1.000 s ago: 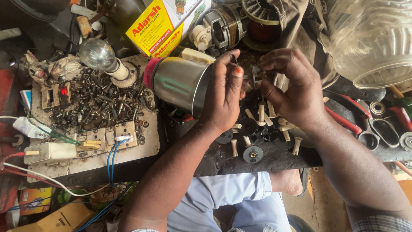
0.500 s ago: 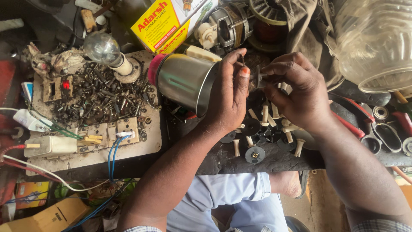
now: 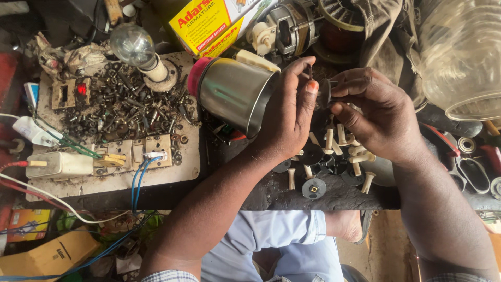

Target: The person assembles small plastic and metal components by hand, fitting them together and placing them into a clear plastic jar. The person handles multiple small parts, including white plastic stems and black circular pieces, and organizes them into the jar.

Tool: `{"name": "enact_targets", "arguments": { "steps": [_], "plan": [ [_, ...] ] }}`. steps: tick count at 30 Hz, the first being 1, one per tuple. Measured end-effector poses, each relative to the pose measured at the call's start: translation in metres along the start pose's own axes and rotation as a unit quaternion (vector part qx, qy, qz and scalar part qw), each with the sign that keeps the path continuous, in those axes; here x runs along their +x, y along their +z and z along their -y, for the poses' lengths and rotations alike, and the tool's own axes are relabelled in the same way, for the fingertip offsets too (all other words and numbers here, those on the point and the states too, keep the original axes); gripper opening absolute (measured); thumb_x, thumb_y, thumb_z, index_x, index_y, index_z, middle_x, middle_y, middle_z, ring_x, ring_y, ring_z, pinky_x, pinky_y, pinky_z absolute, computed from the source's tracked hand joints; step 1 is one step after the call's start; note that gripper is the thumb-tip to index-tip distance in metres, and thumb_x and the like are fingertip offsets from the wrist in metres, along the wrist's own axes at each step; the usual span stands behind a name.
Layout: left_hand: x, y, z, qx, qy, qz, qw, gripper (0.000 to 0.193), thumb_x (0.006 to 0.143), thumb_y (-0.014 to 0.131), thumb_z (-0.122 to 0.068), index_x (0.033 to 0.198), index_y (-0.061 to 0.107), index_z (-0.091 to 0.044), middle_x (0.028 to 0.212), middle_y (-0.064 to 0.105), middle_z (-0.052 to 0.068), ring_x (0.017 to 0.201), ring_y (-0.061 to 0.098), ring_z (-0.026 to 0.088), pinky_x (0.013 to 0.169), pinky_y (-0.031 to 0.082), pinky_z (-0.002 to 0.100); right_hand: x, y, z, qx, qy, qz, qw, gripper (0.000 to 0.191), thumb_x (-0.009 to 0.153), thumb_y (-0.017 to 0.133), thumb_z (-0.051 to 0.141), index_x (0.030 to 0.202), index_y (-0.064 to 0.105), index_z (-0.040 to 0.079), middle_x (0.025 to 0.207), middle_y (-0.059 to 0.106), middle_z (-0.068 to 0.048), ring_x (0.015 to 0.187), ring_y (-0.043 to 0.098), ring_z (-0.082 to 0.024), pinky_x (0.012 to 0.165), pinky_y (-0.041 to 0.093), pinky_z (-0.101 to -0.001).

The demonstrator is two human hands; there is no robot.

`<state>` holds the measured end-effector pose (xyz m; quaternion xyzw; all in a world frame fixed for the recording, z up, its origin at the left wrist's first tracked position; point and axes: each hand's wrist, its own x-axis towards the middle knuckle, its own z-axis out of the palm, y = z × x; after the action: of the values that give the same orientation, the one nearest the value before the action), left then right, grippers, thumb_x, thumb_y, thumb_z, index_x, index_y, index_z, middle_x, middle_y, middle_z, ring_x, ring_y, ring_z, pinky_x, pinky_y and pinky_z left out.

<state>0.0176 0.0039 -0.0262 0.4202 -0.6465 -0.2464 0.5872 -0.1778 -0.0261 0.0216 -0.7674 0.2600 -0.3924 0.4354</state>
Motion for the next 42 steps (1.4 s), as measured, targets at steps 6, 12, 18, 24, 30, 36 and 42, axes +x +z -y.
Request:
{"name": "enact_targets", "arguments": {
  "steps": [6, 12, 18, 24, 30, 36, 42],
  "plan": [
    [0.000, 0.001, 0.001, -0.015, -0.003, -0.003, 1.000, 0.040, 0.119, 0.045, -0.023, 0.154, 0.038, -0.004, 0.127, 0.058, 0.013, 0.111, 0.063, 0.019, 0.099, 0.053, 0.031, -0.002, -0.002, -0.006, -0.033, -0.016, -0.015, 0.999, 0.007, 0.104, 0.070, -0.003, 0.110, 0.068, -0.002, 0.130, 0.064, -0.011, 0.119, 0.065, -0.015, 0.104, 0.055, -0.0273],
    [0.000, 0.000, 0.000, -0.004, -0.002, -0.001, 1.000, 0.042, 0.119, 0.042, -0.027, 0.153, 0.037, -0.004, 0.135, 0.057, 0.016, 0.113, 0.063, 0.021, 0.103, 0.053, 0.035, -0.004, 0.006, -0.012, 0.052, -0.049, -0.025, 0.997, 0.028, 0.101, 0.070, -0.014, 0.120, 0.058, 0.002, 0.133, 0.055, -0.005, 0.129, 0.059, -0.013, 0.116, 0.053, -0.0300],
    [-0.001, -0.001, -0.001, 0.030, 0.047, -0.004, 0.998, 0.034, 0.123, 0.041, -0.027, 0.148, 0.038, -0.004, 0.132, 0.059, 0.017, 0.118, 0.062, 0.023, 0.112, 0.043, 0.039, -0.004, 0.008, -0.014, 0.084, -0.029, -0.040, 0.995, 0.049, 0.097, 0.069, -0.017, 0.134, 0.045, 0.006, 0.139, 0.051, -0.005, 0.135, 0.057, -0.014, 0.119, 0.053, -0.0333],
    [0.002, -0.002, -0.002, -0.007, -0.014, 0.020, 1.000, 0.041, 0.118, 0.043, -0.027, 0.153, 0.039, -0.004, 0.109, 0.059, 0.009, 0.102, 0.061, 0.019, 0.100, 0.051, 0.036, -0.001, 0.009, -0.013, -0.091, 0.074, -0.056, 0.992, 0.043, 0.094, 0.072, -0.012, 0.132, 0.055, 0.000, 0.121, 0.069, -0.009, 0.114, 0.070, -0.016, 0.100, 0.059, -0.0307],
    [0.002, -0.003, -0.004, -0.016, -0.025, 0.023, 0.999, 0.041, 0.118, 0.043, -0.025, 0.152, 0.040, -0.004, 0.110, 0.059, 0.010, 0.102, 0.062, 0.020, 0.098, 0.052, 0.035, -0.004, 0.009, -0.014, 0.006, 0.090, -0.068, 0.994, 0.041, 0.096, 0.068, -0.012, 0.133, 0.055, 0.000, 0.124, 0.068, -0.008, 0.120, 0.068, -0.014, 0.107, 0.057, -0.0303],
    [0.002, -0.002, -0.003, 0.004, 0.015, 0.007, 1.000, 0.037, 0.120, 0.044, -0.024, 0.152, 0.041, -0.005, 0.125, 0.061, 0.015, 0.109, 0.064, 0.024, 0.105, 0.051, 0.038, -0.004, 0.002, -0.014, 0.080, 0.047, -0.029, 0.995, 0.038, 0.099, 0.059, -0.015, 0.135, 0.055, -0.002, 0.131, 0.062, -0.006, 0.126, 0.063, -0.014, 0.110, 0.055, -0.0305],
    [0.002, -0.001, -0.002, 0.019, 0.013, 0.008, 1.000, 0.038, 0.118, 0.046, -0.023, 0.151, 0.041, -0.005, 0.128, 0.061, 0.017, 0.110, 0.064, 0.025, 0.105, 0.052, 0.039, -0.001, 0.001, 0.002, 0.098, 0.009, -0.014, 0.995, 0.026, 0.104, 0.063, -0.005, 0.129, 0.062, 0.000, 0.131, 0.061, -0.007, 0.124, 0.062, -0.012, 0.110, 0.054, -0.0272]
  ]
}}
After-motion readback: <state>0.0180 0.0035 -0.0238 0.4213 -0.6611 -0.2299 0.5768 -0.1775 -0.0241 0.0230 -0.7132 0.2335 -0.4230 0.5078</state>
